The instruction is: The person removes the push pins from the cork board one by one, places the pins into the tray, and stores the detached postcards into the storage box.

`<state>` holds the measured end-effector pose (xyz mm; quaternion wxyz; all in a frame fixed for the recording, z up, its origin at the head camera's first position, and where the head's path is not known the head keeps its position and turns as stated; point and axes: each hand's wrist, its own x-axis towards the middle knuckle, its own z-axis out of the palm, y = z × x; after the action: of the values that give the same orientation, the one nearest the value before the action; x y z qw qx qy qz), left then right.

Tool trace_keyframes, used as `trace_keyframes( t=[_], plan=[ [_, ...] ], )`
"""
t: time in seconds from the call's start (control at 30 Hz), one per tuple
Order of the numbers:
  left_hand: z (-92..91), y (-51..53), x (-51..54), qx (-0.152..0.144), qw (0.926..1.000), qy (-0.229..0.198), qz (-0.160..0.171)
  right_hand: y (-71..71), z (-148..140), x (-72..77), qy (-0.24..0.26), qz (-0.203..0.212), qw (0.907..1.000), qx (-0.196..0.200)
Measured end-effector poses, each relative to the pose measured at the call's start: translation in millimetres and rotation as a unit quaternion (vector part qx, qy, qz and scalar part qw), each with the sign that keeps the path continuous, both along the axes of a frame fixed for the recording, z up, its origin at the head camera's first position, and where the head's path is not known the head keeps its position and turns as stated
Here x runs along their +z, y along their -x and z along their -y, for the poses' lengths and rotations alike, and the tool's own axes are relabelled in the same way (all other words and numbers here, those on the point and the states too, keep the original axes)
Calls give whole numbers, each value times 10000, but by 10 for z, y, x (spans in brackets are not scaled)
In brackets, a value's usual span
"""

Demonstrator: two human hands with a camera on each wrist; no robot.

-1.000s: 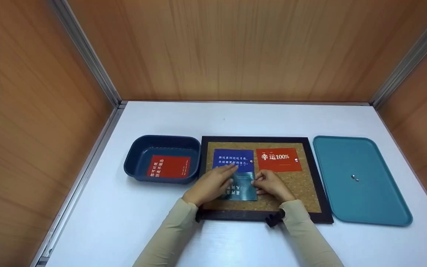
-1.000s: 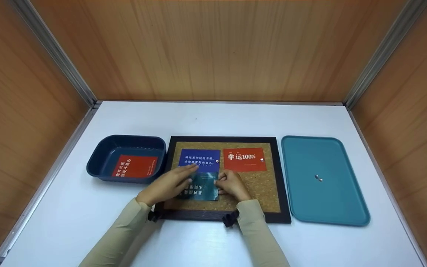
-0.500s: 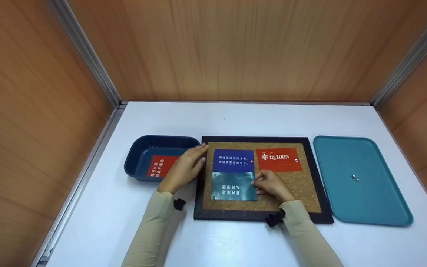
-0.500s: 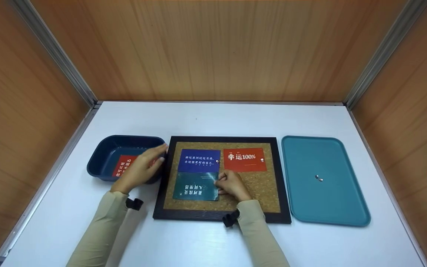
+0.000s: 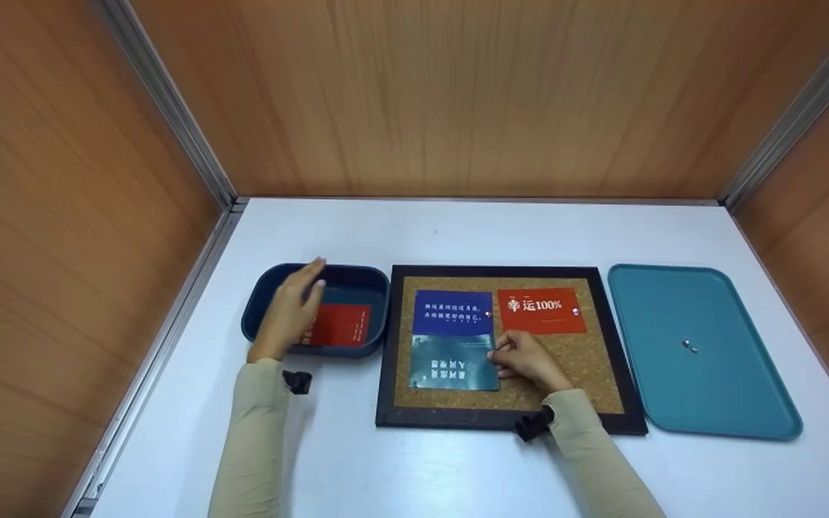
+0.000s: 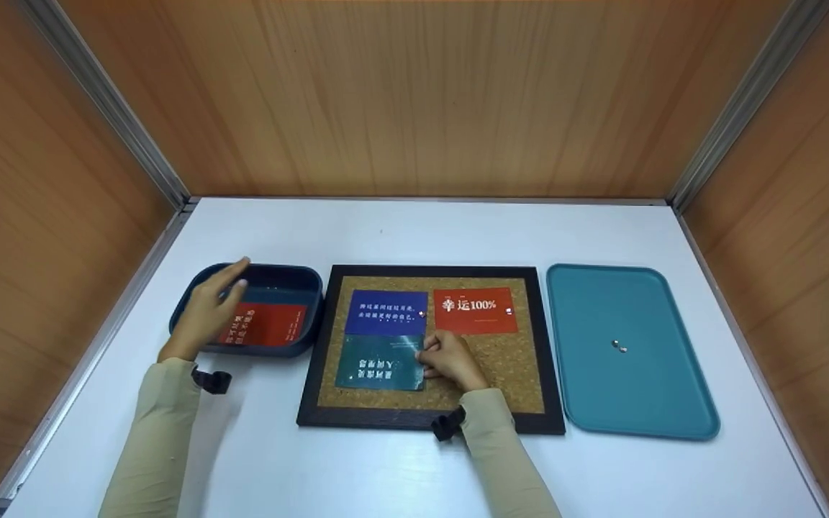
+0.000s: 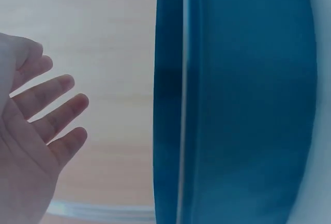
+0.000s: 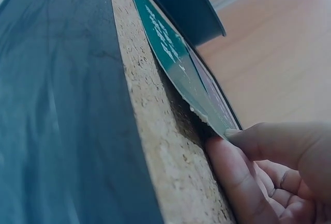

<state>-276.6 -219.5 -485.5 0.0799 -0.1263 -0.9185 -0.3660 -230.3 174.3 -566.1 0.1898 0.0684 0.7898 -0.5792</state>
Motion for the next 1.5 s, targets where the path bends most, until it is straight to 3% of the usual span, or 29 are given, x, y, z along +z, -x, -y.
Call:
trace_keyframes(
  t=[0.33,0.73,0.93,1.2,1.33,1.5],
  plan=[
    [438,40,-99,725,9972,-173,-37,-17,5,-2,24,-27,10000,39],
    [833,65,-284,1522,9866,-563,178,-7,6,5,-4,0,10000,-2],
    [890,50,-377,1801,9776,-998,436,11,9,-3,97,-37,9999,7],
    [889,27,-465,1843,9706,-1284,868,21,-2,-13,162,-74,9998,51],
    [871,51,-509,1796,9730,-1212,800,18,-7,-17,145,-45,9999,30],
    [844,86,-571,1836,9775,-911,492,12,-24,-23,154,-59,9999,43]
  ],
)
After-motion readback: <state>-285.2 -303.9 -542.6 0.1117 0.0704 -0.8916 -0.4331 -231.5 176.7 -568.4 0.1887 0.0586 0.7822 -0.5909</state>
